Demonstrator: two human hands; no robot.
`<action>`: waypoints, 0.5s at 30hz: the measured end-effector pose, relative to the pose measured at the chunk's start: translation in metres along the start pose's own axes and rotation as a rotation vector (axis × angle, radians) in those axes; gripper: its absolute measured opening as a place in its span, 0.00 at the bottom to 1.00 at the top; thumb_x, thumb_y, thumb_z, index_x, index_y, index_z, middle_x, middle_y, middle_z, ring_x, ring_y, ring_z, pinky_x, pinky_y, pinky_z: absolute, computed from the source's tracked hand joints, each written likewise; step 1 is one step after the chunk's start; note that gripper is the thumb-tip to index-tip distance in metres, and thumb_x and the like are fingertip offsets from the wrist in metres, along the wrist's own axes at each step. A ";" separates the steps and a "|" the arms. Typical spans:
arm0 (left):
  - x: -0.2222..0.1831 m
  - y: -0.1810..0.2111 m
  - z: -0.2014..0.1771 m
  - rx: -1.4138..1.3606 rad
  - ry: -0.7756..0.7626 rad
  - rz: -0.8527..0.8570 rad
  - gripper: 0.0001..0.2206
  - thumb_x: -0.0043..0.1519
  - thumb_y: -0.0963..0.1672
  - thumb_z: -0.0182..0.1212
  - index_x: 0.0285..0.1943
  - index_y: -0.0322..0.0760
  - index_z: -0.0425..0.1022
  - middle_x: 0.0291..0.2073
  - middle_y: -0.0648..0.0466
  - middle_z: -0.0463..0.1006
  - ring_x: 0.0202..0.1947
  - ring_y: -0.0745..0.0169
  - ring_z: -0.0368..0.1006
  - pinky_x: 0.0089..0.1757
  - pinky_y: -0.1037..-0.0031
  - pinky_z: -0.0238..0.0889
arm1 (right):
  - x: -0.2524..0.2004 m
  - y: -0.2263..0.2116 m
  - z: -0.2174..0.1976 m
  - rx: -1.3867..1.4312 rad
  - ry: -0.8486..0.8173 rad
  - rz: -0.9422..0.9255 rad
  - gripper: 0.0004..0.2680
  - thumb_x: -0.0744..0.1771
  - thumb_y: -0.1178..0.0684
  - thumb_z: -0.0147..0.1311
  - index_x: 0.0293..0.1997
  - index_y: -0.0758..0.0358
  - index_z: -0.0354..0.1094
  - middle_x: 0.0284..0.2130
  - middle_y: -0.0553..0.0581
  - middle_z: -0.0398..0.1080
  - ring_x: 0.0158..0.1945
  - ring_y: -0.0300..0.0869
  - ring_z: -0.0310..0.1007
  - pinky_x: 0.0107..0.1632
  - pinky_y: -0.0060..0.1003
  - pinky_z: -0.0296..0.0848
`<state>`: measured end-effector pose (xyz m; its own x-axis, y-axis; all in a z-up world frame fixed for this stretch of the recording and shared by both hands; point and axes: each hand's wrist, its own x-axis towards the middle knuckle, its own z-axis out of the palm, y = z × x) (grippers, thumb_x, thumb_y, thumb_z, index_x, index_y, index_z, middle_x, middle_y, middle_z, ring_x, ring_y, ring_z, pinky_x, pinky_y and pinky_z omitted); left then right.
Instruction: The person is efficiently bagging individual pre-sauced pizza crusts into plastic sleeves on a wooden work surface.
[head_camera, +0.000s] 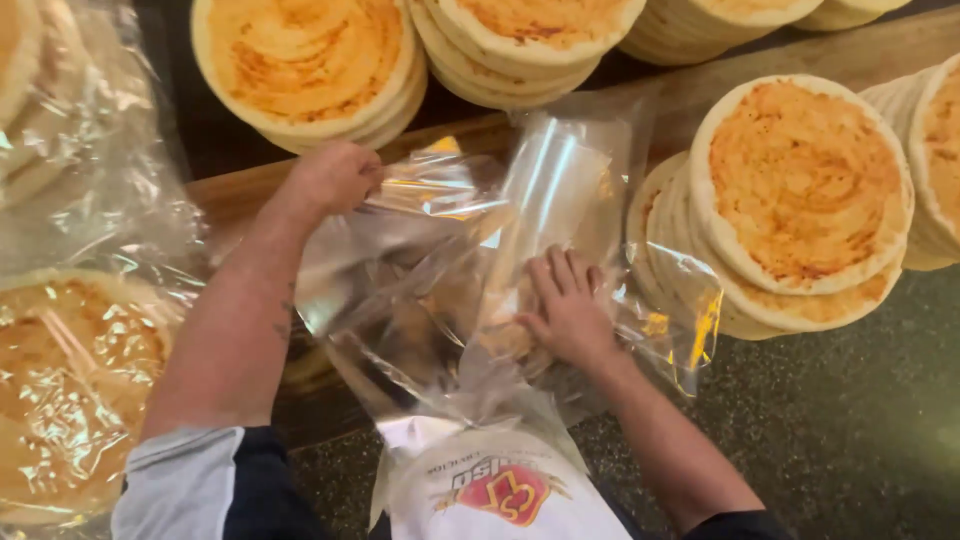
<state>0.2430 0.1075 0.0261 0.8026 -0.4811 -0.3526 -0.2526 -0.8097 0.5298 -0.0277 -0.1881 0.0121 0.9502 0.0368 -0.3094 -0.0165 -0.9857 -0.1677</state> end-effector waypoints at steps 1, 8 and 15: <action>-0.001 0.008 -0.007 0.167 -0.049 0.001 0.11 0.64 0.50 0.57 0.43 0.47 0.83 0.41 0.48 0.84 0.49 0.41 0.78 0.52 0.56 0.68 | -0.003 -0.005 -0.002 0.021 -0.032 -0.023 0.33 0.64 0.33 0.59 0.76 0.49 0.47 0.73 0.64 0.47 0.76 0.61 0.43 0.70 0.67 0.53; 0.002 -0.032 -0.043 0.588 -0.065 -0.223 0.16 0.65 0.56 0.50 0.57 0.68 0.80 0.55 0.60 0.83 0.58 0.55 0.76 0.55 0.59 0.69 | 0.023 0.019 0.026 0.133 0.291 -0.256 0.26 0.63 0.37 0.60 0.68 0.51 0.62 0.66 0.61 0.61 0.70 0.58 0.59 0.69 0.54 0.59; -0.026 -0.044 -0.025 0.880 0.474 0.005 0.14 0.66 0.58 0.59 0.51 0.58 0.77 0.42 0.60 0.83 0.44 0.57 0.82 0.45 0.56 0.63 | 0.054 0.027 0.012 0.054 0.205 -0.330 0.31 0.64 0.28 0.55 0.73 0.52 0.56 0.72 0.63 0.54 0.76 0.57 0.48 0.71 0.64 0.45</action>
<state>0.2471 0.1638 0.0314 0.8846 -0.4568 0.0939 -0.4131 -0.8610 -0.2968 0.0200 -0.2109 -0.0202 0.9495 0.3114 -0.0383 0.2892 -0.9161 -0.2778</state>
